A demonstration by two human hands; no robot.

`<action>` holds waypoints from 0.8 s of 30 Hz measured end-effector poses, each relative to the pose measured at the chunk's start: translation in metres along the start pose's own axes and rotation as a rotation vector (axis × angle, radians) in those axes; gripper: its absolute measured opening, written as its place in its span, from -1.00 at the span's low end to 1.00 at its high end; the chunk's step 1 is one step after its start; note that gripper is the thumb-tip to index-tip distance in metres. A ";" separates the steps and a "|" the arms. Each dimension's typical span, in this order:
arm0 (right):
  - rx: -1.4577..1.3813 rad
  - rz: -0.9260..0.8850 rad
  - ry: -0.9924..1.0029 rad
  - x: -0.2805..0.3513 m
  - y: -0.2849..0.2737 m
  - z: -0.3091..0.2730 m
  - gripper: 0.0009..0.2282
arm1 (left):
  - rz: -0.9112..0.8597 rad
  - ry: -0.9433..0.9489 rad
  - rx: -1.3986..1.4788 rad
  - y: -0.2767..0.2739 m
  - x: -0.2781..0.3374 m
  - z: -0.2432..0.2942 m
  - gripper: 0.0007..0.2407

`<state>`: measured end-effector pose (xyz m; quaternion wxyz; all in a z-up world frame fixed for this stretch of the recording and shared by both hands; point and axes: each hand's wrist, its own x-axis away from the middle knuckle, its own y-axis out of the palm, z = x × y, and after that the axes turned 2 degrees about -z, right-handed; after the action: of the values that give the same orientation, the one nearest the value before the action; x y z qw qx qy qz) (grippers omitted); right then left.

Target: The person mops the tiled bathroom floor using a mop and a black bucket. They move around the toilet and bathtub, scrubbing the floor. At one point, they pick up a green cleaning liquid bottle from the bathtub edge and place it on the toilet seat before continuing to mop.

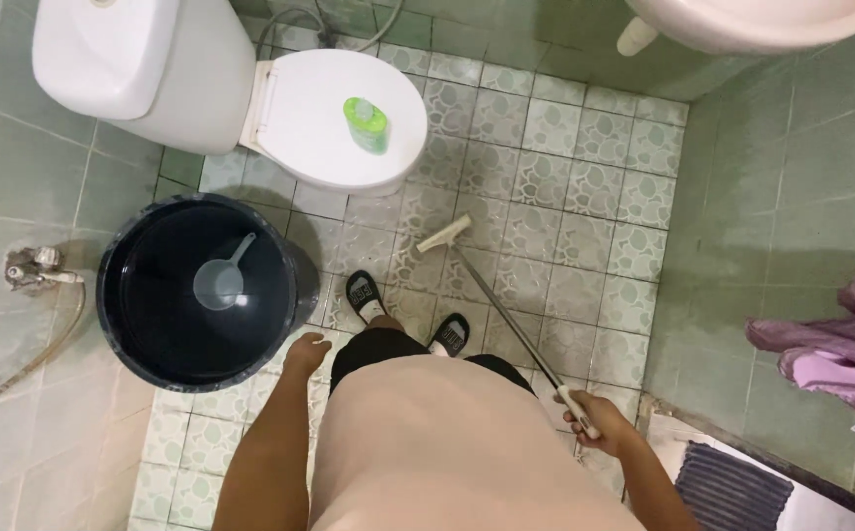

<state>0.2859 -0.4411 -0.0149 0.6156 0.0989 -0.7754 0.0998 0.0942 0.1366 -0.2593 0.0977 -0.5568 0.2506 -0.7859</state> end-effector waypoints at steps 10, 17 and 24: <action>1.165 0.242 -0.502 -0.118 -0.009 0.021 -0.55 | 0.026 0.182 0.042 0.006 0.032 0.071 -0.54; 1.224 0.177 -0.633 -0.153 0.117 -0.102 -0.51 | -0.060 0.371 0.138 -0.009 0.128 0.180 -0.60; 1.138 0.201 -0.555 -0.119 0.084 -0.084 -0.52 | -0.091 0.423 0.168 -0.011 0.157 0.210 -0.55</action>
<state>0.3676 -0.3333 -0.1147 0.2309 0.3590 -0.7373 0.5236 0.2325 0.0180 -0.0705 0.0537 -0.3802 0.1738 -0.9068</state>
